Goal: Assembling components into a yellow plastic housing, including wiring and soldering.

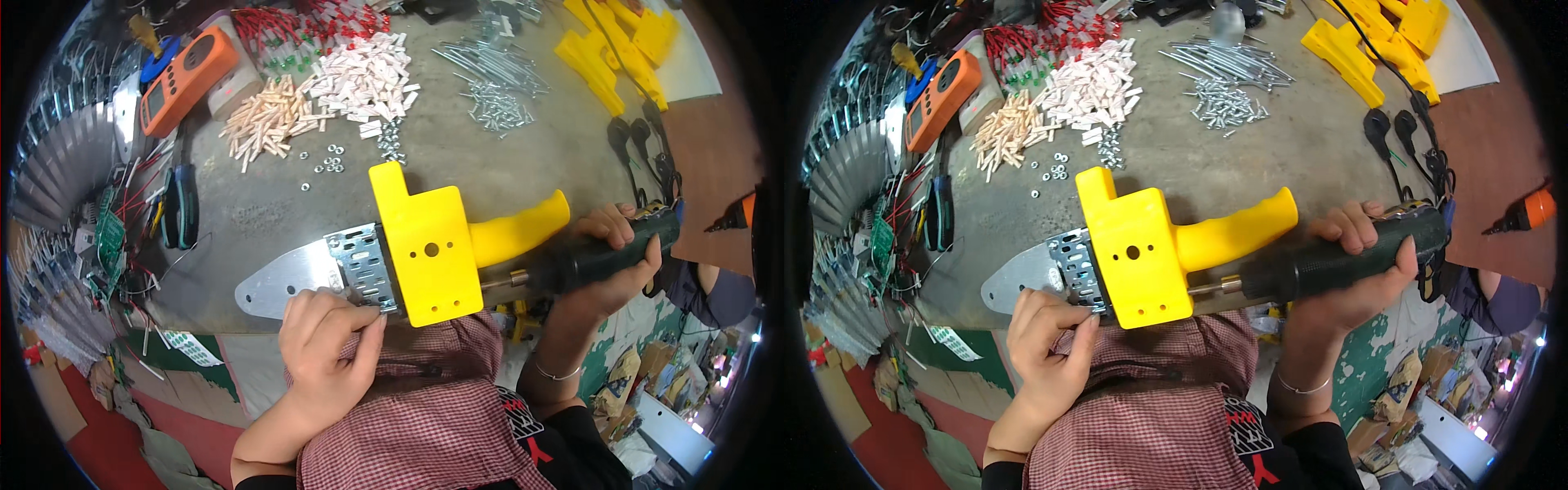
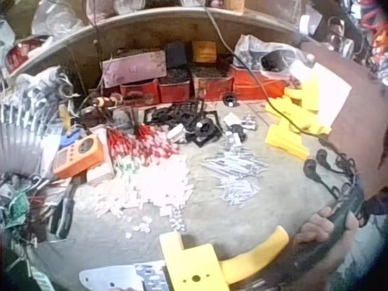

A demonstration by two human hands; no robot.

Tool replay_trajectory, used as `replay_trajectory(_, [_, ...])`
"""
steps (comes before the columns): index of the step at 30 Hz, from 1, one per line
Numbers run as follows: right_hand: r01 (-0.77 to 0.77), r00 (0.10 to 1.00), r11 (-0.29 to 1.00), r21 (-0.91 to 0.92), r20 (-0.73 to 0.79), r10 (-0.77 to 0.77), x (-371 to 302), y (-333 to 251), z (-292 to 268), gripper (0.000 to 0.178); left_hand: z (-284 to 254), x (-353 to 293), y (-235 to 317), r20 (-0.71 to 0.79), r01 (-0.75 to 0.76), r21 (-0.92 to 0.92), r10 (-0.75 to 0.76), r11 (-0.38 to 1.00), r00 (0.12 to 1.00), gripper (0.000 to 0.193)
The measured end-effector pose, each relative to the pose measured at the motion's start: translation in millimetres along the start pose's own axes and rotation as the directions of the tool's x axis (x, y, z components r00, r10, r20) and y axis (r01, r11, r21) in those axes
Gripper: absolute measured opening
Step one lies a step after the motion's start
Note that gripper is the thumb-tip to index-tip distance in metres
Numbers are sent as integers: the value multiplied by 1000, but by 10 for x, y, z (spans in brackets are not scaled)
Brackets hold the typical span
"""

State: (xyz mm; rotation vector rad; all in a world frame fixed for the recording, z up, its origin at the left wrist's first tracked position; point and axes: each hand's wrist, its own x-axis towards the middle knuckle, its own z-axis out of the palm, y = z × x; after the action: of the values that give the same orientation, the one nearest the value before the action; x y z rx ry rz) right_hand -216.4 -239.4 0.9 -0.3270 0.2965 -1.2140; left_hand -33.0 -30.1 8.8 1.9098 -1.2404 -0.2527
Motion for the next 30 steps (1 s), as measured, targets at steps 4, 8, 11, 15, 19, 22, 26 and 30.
replay_trajectory(4, [-32, 999, 998, 49, -31, 34, 9, 30, -7, 37, -6, 9, -23, 20, 1, -25, 0, 1000, 1000, 15])
replay_trajectory(8, [-41, 999, 996, 79, -4, 42, 13, 36, -6, 37, -23, 45, -32, 41, -3, -46, 5, 999, 999, 16])
replay_trajectory(11, [-38, 999, 998, 59, -9, 39, 24, 31, -11, 37, -49, 54, -31, 79, -9, -18, 11, 1000, 997, 17])
replay_trajectory(15, [-25, 998, 1000, 14, -57, 25, 27, 45, -17, 38, -63, 68, 18, 52, 115, -40, -113, 993, 992, 20])
replay_trajectory(19, [-27, 998, 999, 17, -58, 28, 10, 34, -34, 39, -30, 80, -62, 60, -99, 48, 96, 994, 994, 25])
replay_trajectory(22, [-42, 998, 999, 32, -49, 44, 28, 21, -61, 39, -26, 48, -76, 44, -151, 102, 148, 983, 988, 27])
replay_trajectory(26, [-41, 998, 999, 24, -53, 43, 32, 24, -50, 38, -15, 38, -81, 41, -106, 53, 104, 993, 994, 27])
replay_trajectory(30, [-43, 997, 998, 56, -54, 46, 24, 10, -34, 37, -18, 61, -58, 47, -96, 34, 95, 995, 994, 27])
